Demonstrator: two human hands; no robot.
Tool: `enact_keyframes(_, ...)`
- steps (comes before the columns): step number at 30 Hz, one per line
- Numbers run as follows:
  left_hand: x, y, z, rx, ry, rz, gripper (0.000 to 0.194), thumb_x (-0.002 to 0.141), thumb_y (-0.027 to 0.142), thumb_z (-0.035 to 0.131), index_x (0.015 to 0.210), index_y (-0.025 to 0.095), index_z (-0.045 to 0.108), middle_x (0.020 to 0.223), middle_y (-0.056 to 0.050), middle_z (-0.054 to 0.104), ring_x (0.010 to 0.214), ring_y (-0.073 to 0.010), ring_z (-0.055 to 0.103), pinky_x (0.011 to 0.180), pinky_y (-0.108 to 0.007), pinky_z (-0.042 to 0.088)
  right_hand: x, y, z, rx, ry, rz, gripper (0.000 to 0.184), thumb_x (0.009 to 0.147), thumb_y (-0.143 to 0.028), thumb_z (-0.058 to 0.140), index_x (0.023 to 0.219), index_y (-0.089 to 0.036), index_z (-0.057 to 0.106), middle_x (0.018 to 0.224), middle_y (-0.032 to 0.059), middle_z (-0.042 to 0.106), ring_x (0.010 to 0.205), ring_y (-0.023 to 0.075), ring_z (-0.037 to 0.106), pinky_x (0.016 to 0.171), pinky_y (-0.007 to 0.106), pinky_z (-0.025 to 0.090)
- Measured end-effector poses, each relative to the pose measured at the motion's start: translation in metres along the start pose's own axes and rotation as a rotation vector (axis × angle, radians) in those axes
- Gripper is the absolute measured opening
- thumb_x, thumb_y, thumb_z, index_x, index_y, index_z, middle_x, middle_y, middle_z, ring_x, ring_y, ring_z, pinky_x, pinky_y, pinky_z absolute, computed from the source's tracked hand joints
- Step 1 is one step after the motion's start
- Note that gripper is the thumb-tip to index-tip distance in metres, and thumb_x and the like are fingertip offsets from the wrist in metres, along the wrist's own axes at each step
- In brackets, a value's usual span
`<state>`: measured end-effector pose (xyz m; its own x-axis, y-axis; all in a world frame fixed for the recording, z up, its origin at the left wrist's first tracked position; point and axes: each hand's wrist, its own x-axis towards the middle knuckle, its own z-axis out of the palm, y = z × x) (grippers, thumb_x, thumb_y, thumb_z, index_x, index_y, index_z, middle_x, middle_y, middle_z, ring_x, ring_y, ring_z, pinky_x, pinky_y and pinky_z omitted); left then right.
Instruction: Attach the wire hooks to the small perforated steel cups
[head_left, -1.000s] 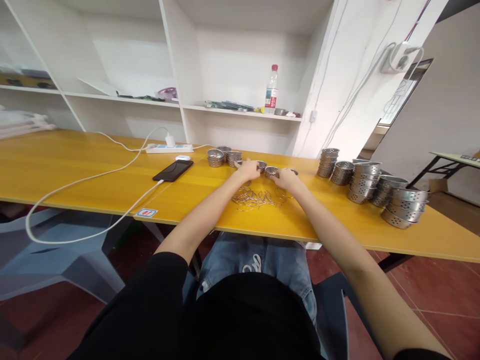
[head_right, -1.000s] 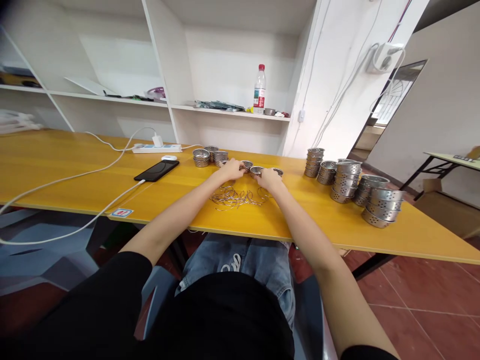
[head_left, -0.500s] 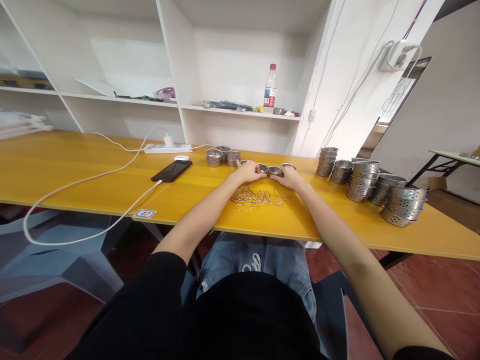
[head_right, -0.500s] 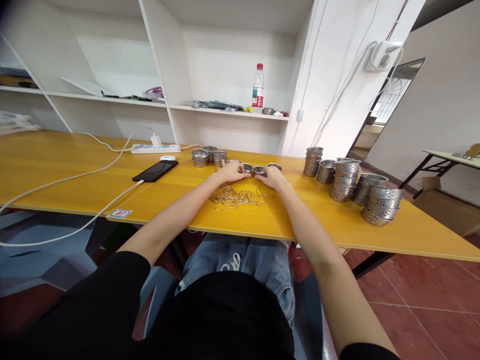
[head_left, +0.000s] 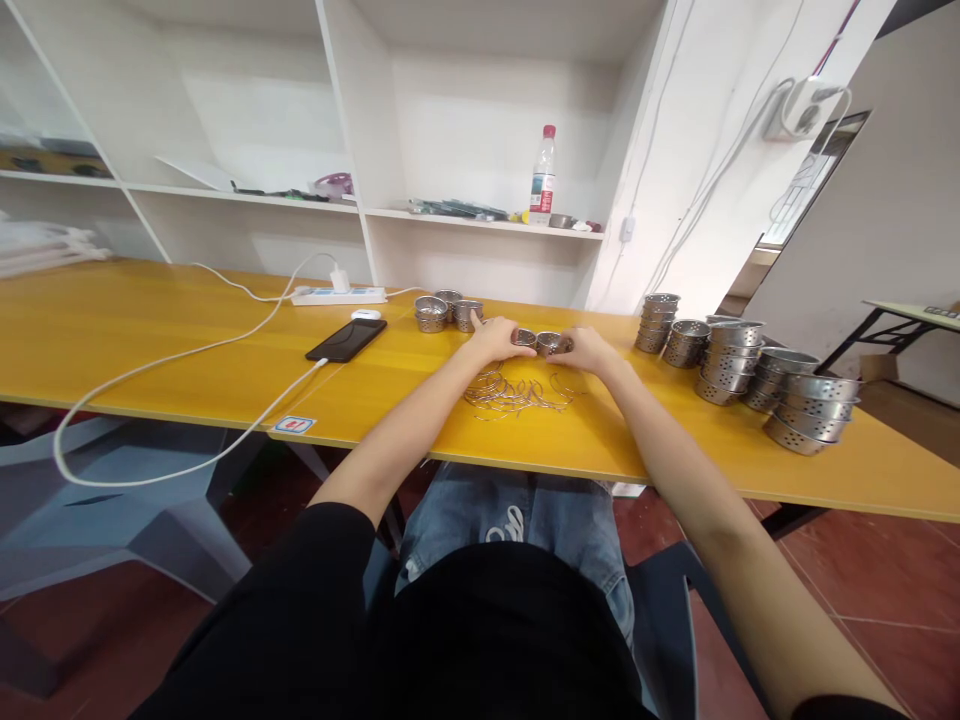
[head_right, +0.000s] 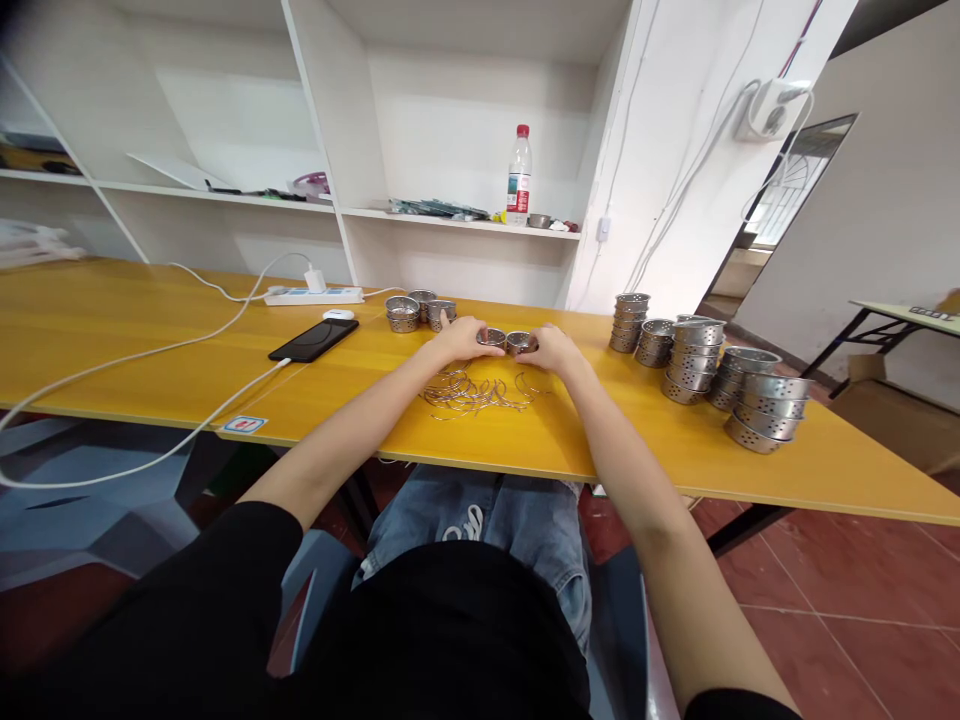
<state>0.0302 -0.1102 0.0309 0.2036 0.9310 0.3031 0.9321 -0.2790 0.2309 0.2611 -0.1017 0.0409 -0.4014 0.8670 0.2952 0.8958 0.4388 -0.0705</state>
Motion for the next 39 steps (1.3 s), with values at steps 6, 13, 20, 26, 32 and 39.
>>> enact_keyframes(6,-0.005,0.01,-0.026,-0.054,0.104,0.039,0.048,0.086,0.066,0.078,0.104,0.022,0.078,0.13,-0.014,0.076,0.133,-0.0387,0.063,0.132,-0.075,0.015,-0.008,-0.021,-0.039,0.023,0.07,-0.012,0.02,0.079,-0.034,0.086,0.094,-0.021,0.08,0.104,0.0115,0.076,0.097,0.0282,0.07,0.081,0.037,0.051)
enact_keyframes(13,-0.009,0.017,-0.026,-0.037,0.056,0.011,0.02,0.094,0.039,0.072,0.104,0.021,0.076,0.131,-0.011,0.077,0.133,-0.034,0.064,0.133,-0.067,0.022,-0.019,-0.023,-0.047,0.12,-0.528,0.316,0.023,0.064,-0.021,0.097,0.067,-0.019,0.074,0.071,0.0085,0.074,0.076,0.0266,0.072,0.069,0.037,0.054)
enact_keyframes(20,-0.008,0.018,-0.02,-0.047,0.058,0.031,0.02,0.097,0.037,0.069,0.103,0.019,0.076,0.129,-0.012,0.077,0.132,-0.031,0.065,0.133,-0.061,0.025,-0.022,-0.03,-0.05,0.153,-0.706,0.285,0.02,0.078,-0.023,0.085,0.065,-0.017,0.07,0.079,0.007,0.074,0.073,0.0182,0.069,0.066,0.031,0.048)
enact_keyframes(26,-0.007,0.02,-0.02,-0.068,0.062,0.028,0.018,0.096,0.034,0.07,0.101,0.018,0.077,0.127,-0.013,0.077,0.129,-0.0305,0.066,0.133,-0.057,0.028,-0.023,-0.037,-0.055,0.157,-0.769,0.273,0.018,0.073,-0.025,0.085,0.072,-0.016,0.069,0.082,0.0054,0.072,0.074,0.016,0.065,0.064,0.027,0.046)
enact_keyframes(32,-0.007,0.013,-0.023,-0.069,0.058,-0.029,0.015,0.095,0.03,0.071,0.102,0.018,0.077,0.129,-0.014,0.077,0.135,-0.0328,0.063,0.134,-0.064,0.02,-0.025,-0.047,-0.054,0.12,-0.733,0.233,0.018,0.075,-0.018,0.077,0.063,-0.016,0.065,0.069,0.0032,0.065,0.065,0.0139,0.057,0.063,0.027,0.045)
enact_keyframes(39,-0.005,0.01,-0.021,-0.078,0.058,-0.028,0.015,0.094,0.029,0.071,0.103,0.018,0.078,0.129,-0.014,0.077,0.134,-0.0338,0.063,0.133,-0.067,0.019,-0.025,-0.051,-0.05,-0.054,-0.565,0.18,0.021,0.074,-0.019,0.081,0.063,-0.017,0.063,0.068,0.0048,0.066,0.065,0.0175,0.06,0.06,0.03,0.043)
